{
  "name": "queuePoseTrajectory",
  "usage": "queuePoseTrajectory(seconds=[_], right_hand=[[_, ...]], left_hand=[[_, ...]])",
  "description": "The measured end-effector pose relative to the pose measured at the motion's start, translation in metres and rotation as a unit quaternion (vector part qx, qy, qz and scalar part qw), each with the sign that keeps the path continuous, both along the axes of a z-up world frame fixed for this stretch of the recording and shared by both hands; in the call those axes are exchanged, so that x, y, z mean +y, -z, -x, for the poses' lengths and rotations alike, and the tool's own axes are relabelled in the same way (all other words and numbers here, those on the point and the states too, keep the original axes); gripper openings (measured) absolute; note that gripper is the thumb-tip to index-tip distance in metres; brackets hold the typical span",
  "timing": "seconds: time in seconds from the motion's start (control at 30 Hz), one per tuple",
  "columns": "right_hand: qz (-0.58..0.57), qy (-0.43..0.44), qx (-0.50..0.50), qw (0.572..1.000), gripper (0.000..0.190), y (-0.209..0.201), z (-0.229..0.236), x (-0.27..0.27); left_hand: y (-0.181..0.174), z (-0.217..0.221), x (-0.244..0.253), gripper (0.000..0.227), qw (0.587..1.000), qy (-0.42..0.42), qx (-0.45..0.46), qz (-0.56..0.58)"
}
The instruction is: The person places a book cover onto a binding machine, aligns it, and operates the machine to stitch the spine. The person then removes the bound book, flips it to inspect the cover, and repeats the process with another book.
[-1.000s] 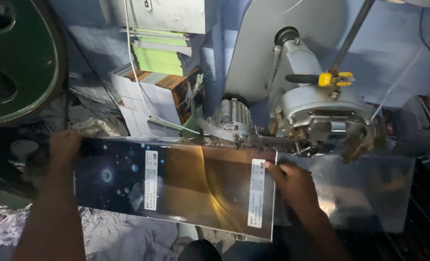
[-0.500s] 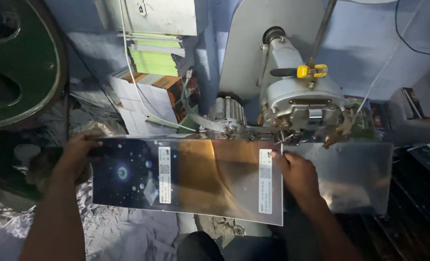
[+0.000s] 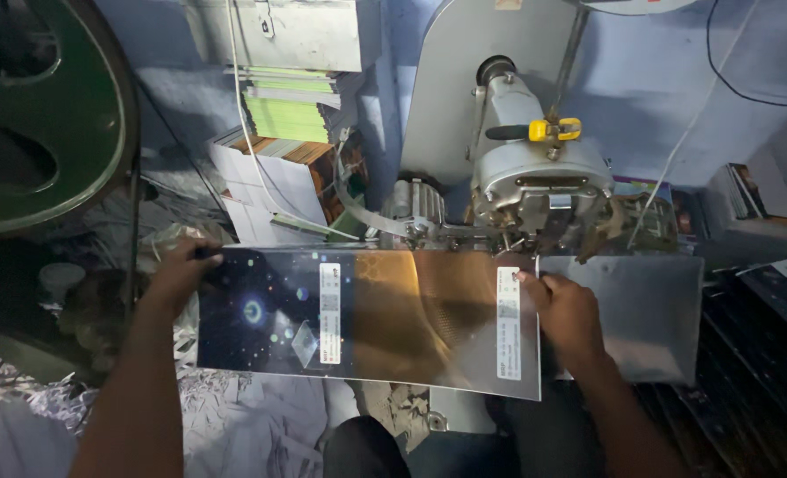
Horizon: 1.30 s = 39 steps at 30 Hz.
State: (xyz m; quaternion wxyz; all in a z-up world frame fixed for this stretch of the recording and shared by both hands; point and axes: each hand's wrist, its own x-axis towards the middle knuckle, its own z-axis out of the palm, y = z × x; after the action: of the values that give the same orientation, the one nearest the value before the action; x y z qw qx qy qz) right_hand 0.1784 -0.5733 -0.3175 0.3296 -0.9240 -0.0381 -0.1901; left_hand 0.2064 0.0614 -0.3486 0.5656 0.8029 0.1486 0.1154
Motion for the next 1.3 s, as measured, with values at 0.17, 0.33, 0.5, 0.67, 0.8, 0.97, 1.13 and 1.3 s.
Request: queuePoseTrajectory(seconds=[0.17, 0.33, 0.5, 0.67, 0.8, 0.97, 1.13, 1.3], right_hand=[[0.117, 0.094, 0.019, 0.988, 0.052, -0.01, 0.008, -0.007], [0.186, -0.019, -0.207, 0.96, 0.058, 0.009, -0.012, -0.034], [0.221, -0.089, -0.185, 0.954, 0.056, 0.018, -0.027, -0.05], [0.219, -0.101, -0.157, 0.958, 0.057, 0.004, -0.024, -0.054], [0.207, -0.114, -0.167, 0.957, 0.056, -0.003, -0.02, -0.053], [0.206, -0.114, -0.171, 0.957, 0.057, -0.002, -0.018, -0.053], [0.199, -0.108, -0.171, 0.959, 0.057, 0.0, -0.013, -0.054], [0.185, -0.117, -0.192, 0.957, 0.057, 0.005, -0.012, -0.056]], left_hand=[[0.009, -0.005, -0.001, 0.034, 1.0, -0.002, 0.011, -0.029], [0.003, -0.003, -0.011, 0.034, 1.0, 0.029, 0.008, 0.001], [-0.012, -0.001, -0.022, 0.033, 0.998, 0.01, 0.055, -0.011], [-0.019, 0.003, -0.029, 0.034, 0.998, 0.013, 0.068, 0.002], [-0.022, 0.004, -0.029, 0.033, 0.996, 0.017, 0.085, 0.015], [-0.013, -0.002, -0.021, 0.032, 0.997, 0.031, 0.07, 0.032], [-0.014, -0.001, -0.022, 0.033, 0.997, 0.033, 0.071, 0.012], [-0.015, 0.007, -0.033, 0.046, 0.997, -0.032, 0.043, -0.051]])
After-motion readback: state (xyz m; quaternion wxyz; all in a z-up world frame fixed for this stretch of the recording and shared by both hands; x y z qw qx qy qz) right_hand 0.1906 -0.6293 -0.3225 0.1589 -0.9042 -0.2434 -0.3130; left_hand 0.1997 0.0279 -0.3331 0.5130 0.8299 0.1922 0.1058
